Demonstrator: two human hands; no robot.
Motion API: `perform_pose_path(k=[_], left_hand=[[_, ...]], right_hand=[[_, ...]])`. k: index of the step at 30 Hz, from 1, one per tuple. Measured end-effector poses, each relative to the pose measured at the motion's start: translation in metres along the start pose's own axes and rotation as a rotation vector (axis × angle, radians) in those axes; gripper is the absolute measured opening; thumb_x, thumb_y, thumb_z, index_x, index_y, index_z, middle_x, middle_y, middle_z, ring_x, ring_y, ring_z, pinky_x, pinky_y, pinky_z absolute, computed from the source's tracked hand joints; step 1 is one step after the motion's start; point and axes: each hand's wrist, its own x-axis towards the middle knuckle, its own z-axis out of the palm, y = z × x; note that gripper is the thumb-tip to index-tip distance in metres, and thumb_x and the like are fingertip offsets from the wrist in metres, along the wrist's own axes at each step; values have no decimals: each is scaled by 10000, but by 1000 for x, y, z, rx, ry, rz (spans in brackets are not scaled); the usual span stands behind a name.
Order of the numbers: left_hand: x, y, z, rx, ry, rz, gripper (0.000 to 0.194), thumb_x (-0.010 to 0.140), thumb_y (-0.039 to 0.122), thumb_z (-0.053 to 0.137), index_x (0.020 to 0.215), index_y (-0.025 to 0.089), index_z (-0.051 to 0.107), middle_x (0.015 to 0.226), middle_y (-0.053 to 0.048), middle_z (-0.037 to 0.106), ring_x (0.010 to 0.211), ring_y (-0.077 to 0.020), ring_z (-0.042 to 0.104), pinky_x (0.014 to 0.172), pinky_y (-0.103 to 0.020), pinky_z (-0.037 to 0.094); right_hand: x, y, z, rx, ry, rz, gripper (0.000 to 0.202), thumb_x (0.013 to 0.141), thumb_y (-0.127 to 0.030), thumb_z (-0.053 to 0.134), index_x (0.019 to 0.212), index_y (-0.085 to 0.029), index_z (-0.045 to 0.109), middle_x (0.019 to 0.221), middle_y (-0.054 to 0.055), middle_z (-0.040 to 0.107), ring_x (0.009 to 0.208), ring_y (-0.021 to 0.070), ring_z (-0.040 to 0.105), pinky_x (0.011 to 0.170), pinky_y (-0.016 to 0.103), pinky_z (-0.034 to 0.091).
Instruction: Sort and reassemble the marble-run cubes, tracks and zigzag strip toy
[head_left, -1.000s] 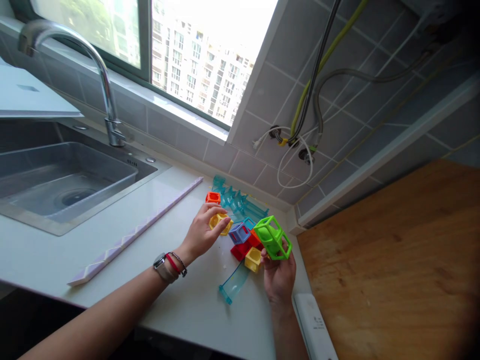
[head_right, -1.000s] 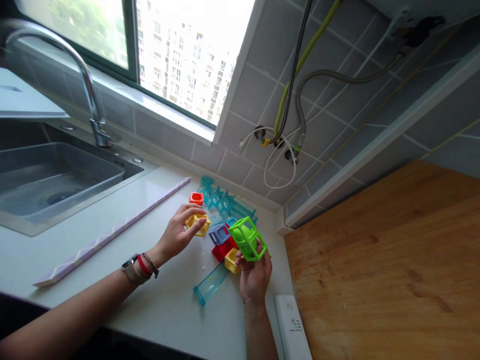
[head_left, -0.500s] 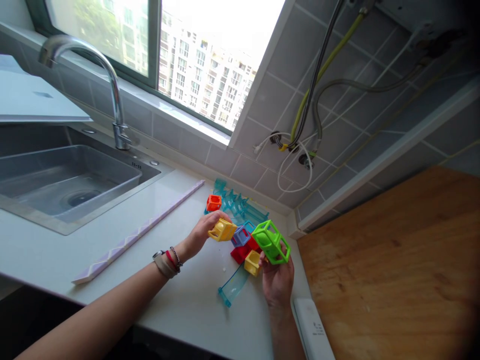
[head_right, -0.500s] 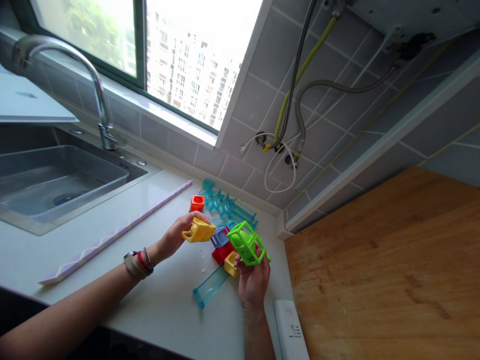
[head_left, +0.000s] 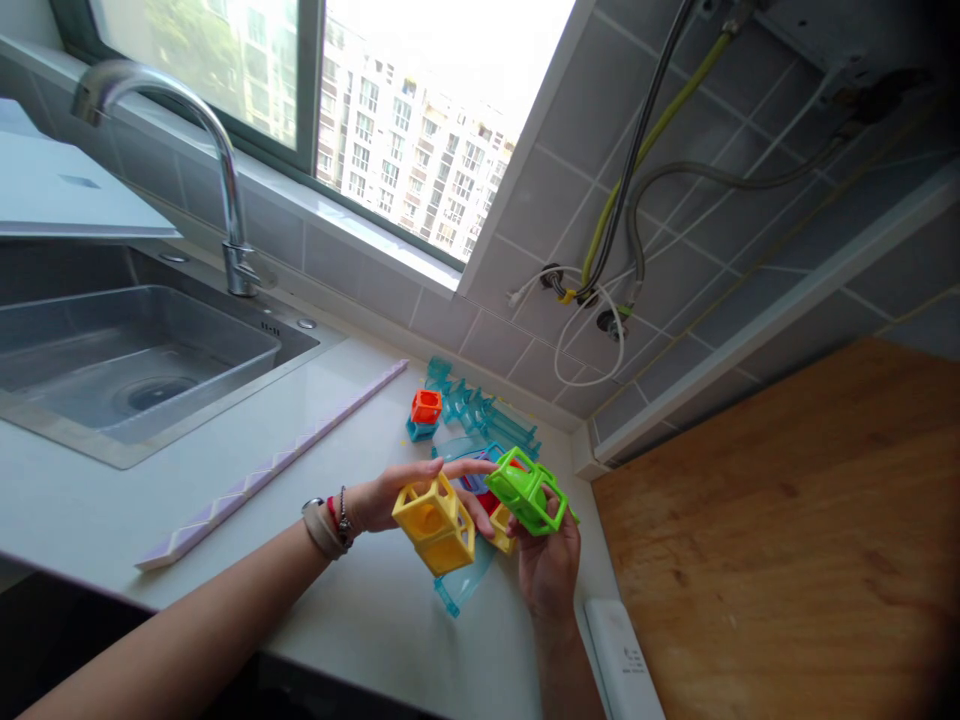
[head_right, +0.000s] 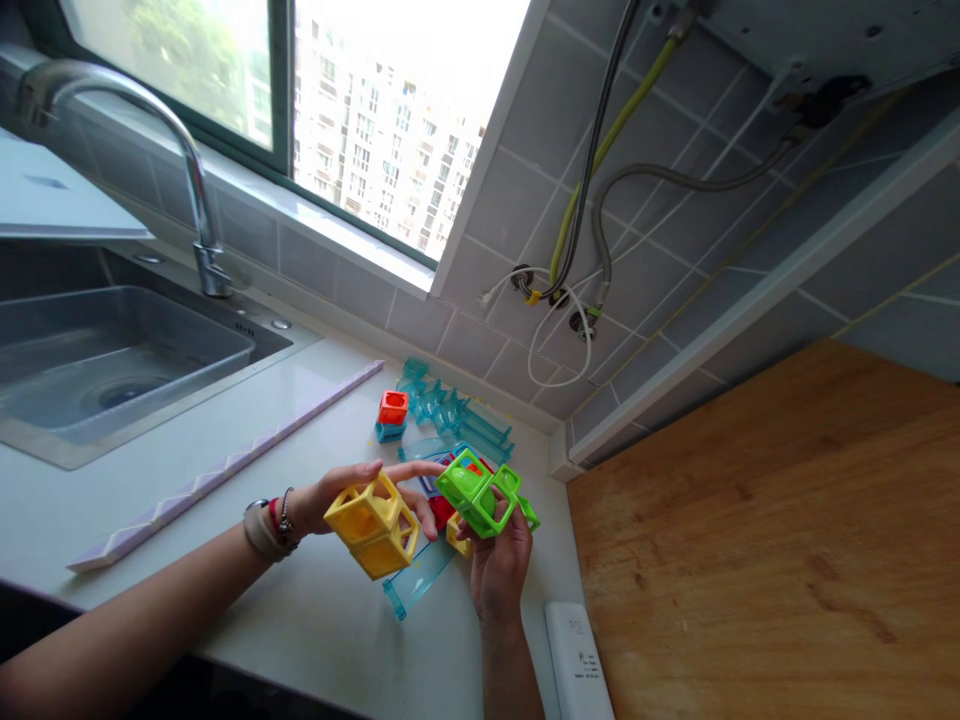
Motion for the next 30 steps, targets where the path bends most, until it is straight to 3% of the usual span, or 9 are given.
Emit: perform_pose_path(k=[12,19,24,27,30], left_hand=[[-2,-2,1,-25,-21,-49,576,840,637,507,1233,220,559,1069,-152,743,995,-360,685,840,-473,493],[0,0,9,-23,26,-37,459,817,605,560,1050,215,627,951,-141,748,936,-358,698,817,-474,498],[-1,0,0,-212,109,92,510,822,669,509,951,185,606,940,-150,726,871,-325,691,811,-460,510],[-2,4,-8,-348,226,209,550,837,692,498,984,173,605,969,-152,715,896,-314,691,828,-452,517],[-3,6,-16,-451,270,272,552,895,649,470,1054,139,608,1054,-181,705,934,-317,691,805,-432,531]], right_hand=[[-2,4,3,-45,-51,13,259,886,-463,683,969,-219,710,813,25,724,641,166,680,524,273,549],[-3,4,3,-57,-22,-18,288,856,-470,712,938,-196,672,803,11,695,549,137,629,482,267,525],[7,-9,-6,21,57,-16,263,882,-462,664,961,-214,629,661,-41,604,486,105,549,448,218,446],[12,-17,-10,90,63,0,227,873,-430,675,941,-220,622,701,-34,621,497,96,539,446,205,425],[11,-16,-10,144,28,13,232,867,-434,690,978,-237,638,693,-42,623,492,90,530,447,200,429]])
